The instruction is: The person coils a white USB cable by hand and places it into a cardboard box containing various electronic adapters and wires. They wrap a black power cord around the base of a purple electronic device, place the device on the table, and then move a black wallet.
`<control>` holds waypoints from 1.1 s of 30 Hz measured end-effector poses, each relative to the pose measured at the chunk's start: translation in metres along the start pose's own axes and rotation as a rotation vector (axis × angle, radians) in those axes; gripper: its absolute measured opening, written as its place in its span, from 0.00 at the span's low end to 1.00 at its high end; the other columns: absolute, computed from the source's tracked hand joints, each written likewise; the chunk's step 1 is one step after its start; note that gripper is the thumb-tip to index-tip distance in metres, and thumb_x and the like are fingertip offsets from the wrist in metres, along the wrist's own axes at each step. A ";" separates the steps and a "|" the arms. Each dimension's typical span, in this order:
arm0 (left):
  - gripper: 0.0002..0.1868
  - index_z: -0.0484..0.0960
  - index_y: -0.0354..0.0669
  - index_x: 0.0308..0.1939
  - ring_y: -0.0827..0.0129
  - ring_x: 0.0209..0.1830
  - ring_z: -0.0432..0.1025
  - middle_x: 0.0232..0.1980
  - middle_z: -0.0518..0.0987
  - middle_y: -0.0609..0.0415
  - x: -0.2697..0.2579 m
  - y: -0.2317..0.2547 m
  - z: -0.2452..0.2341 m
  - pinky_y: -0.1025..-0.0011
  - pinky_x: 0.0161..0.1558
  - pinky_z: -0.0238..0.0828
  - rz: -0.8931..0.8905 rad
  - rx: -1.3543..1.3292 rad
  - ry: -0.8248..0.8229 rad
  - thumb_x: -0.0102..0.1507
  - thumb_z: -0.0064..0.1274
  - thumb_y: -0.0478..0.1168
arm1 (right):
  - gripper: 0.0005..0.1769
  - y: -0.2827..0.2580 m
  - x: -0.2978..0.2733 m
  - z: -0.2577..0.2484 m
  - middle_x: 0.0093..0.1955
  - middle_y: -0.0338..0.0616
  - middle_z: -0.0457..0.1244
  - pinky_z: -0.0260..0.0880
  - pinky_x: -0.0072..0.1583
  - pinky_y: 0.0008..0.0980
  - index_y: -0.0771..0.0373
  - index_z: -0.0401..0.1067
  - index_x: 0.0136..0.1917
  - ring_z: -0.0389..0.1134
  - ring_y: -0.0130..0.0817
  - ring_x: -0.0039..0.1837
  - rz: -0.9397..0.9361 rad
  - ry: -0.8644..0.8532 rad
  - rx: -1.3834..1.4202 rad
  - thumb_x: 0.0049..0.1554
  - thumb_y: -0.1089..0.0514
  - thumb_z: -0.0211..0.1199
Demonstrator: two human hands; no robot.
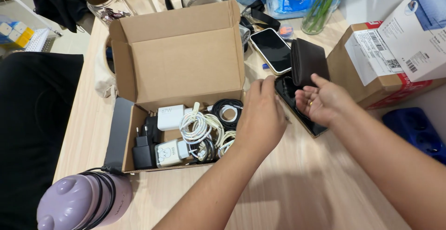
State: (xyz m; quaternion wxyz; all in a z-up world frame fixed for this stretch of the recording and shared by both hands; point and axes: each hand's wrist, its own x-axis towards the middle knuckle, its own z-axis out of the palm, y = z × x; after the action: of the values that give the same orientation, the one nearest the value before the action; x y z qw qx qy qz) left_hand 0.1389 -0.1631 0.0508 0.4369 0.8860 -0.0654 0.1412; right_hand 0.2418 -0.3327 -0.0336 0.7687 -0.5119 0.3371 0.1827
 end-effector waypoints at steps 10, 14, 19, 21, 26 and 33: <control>0.20 0.69 0.33 0.43 0.49 0.55 0.55 0.50 0.63 0.37 -0.050 -0.048 -0.098 0.54 0.55 0.45 -0.055 0.532 0.246 0.46 0.45 0.32 | 0.16 0.085 -0.099 0.075 0.39 0.46 0.61 0.62 0.47 0.35 0.66 0.60 0.44 0.62 0.36 0.43 -0.747 -0.172 -0.838 0.50 0.51 0.51; 0.23 0.65 0.26 0.47 0.44 0.55 0.52 0.52 0.60 0.30 -0.064 -0.083 -0.137 0.54 0.54 0.45 -0.167 0.626 0.389 0.48 0.44 0.32 | 0.21 0.098 -0.096 0.079 0.46 0.57 0.58 0.60 0.48 0.38 0.69 0.57 0.50 0.61 0.46 0.48 -0.970 0.010 -1.169 0.52 0.50 0.50; 0.23 0.60 0.24 0.52 0.43 0.47 0.61 0.45 0.66 0.29 -0.068 -0.116 -0.161 0.58 0.47 0.57 -0.529 0.251 0.301 0.52 0.36 0.29 | 0.19 0.107 -0.109 0.084 0.48 0.58 0.60 0.57 0.52 0.42 0.64 0.60 0.54 0.59 0.50 0.52 -0.757 0.126 -1.193 0.54 0.52 0.42; 0.20 0.62 0.25 0.50 0.42 0.42 0.66 0.39 0.70 0.28 -0.070 -0.124 -0.161 0.58 0.44 0.60 -0.618 0.216 0.213 0.53 0.35 0.29 | 0.19 0.106 -0.114 0.087 0.47 0.54 0.60 0.57 0.51 0.38 0.65 0.60 0.53 0.60 0.44 0.50 -0.787 0.073 -1.101 0.54 0.51 0.41; 0.15 0.68 0.26 0.40 0.42 0.37 0.68 0.34 0.73 0.31 -0.075 -0.125 -0.159 0.57 0.40 0.63 -0.659 0.150 0.165 0.51 0.33 0.27 | 0.21 0.109 -0.116 0.087 0.41 0.44 0.59 0.60 0.46 0.31 0.66 0.62 0.47 0.58 0.30 0.44 -0.508 0.024 -0.882 0.57 0.46 0.39; 0.14 0.70 0.27 0.38 0.42 0.37 0.68 0.34 0.72 0.31 -0.073 -0.123 -0.163 0.57 0.38 0.64 -0.723 0.131 0.150 0.50 0.34 0.26 | 0.21 0.116 -0.127 0.090 0.40 0.42 0.59 0.59 0.45 0.29 0.65 0.62 0.49 0.57 0.28 0.42 -0.570 0.080 -0.879 0.57 0.47 0.39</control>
State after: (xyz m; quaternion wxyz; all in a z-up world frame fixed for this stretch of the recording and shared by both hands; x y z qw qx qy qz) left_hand 0.0673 0.0404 0.0301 0.4044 0.8652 0.2929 0.0462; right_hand 0.1098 -0.1953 0.0014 0.4873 -0.8640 0.1050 0.0708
